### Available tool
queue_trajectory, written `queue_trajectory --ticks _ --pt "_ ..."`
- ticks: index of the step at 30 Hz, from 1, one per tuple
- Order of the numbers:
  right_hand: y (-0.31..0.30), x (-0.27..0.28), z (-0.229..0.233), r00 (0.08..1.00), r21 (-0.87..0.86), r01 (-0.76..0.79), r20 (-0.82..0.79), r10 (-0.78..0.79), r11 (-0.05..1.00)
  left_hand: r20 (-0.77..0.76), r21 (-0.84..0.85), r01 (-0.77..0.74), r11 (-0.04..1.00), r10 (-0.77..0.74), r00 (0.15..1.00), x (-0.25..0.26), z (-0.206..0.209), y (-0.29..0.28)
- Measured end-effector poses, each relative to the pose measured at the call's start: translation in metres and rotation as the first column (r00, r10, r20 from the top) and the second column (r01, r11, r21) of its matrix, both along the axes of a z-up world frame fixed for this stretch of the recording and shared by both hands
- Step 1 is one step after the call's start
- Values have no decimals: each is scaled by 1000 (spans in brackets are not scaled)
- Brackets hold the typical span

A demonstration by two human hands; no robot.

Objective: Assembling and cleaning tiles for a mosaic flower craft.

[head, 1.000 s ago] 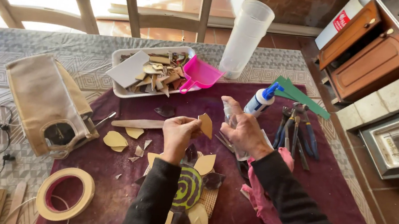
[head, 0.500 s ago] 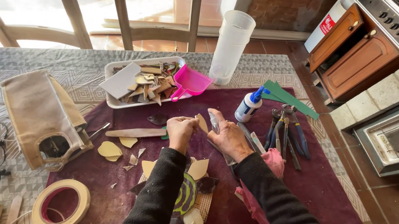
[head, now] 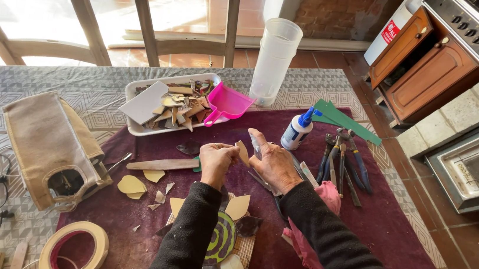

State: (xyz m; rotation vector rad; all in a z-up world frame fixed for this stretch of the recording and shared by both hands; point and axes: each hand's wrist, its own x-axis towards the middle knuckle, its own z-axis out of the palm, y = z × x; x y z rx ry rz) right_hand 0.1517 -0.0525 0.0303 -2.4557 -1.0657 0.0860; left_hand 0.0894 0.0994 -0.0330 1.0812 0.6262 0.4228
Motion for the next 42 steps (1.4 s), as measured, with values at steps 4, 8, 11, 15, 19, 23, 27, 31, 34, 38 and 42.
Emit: queue_trajectory --ticks 4,8,11,15,19,23,27,31,34,38,42 --pt "1 3 -8 1000 24 -12 15 12 1000 -50 39 2 999 0 999 -2 1 2" --pt "1 17 -25 999 28 -13 36 12 1000 -11 -7 1 1000 -1 1000 3 -6 8" --pt "7 26 -21 999 127 -41 28 38 991 20 26 -33 999 33 999 0 -20 23" --pt "15 36 -32 995 394 -92 59 75 914 149 65 -142 988 131 980 -21 -19 49" --pt "26 45 -62 987 558 -152 38 158 816 110 70 -165 984 157 981 -50 -21 72" --pt "21 39 -62 984 582 -85 -78 159 809 65 -138 -96 986 106 992 -73 -17 87" --pt "9 39 -60 988 511 -104 -42 146 853 119 -226 -106 968 135 984 -87 -13 85" --pt "-7 38 -57 988 486 -127 -14 153 865 207 -242 -71 968 123 971 -87 -8 72" --pt "-36 18 -31 993 408 -99 -15 115 908 200 -242 -85 967 135 970 -90 1 56" --pt "-95 -21 -16 995 25 3 95 -5 1000 228 -178 -97 979 137 964 -100 17 40" --pt "-133 -46 -38 996 -8 -53 70 54 999 260 -126 -84 988 115 959 -98 17 24"
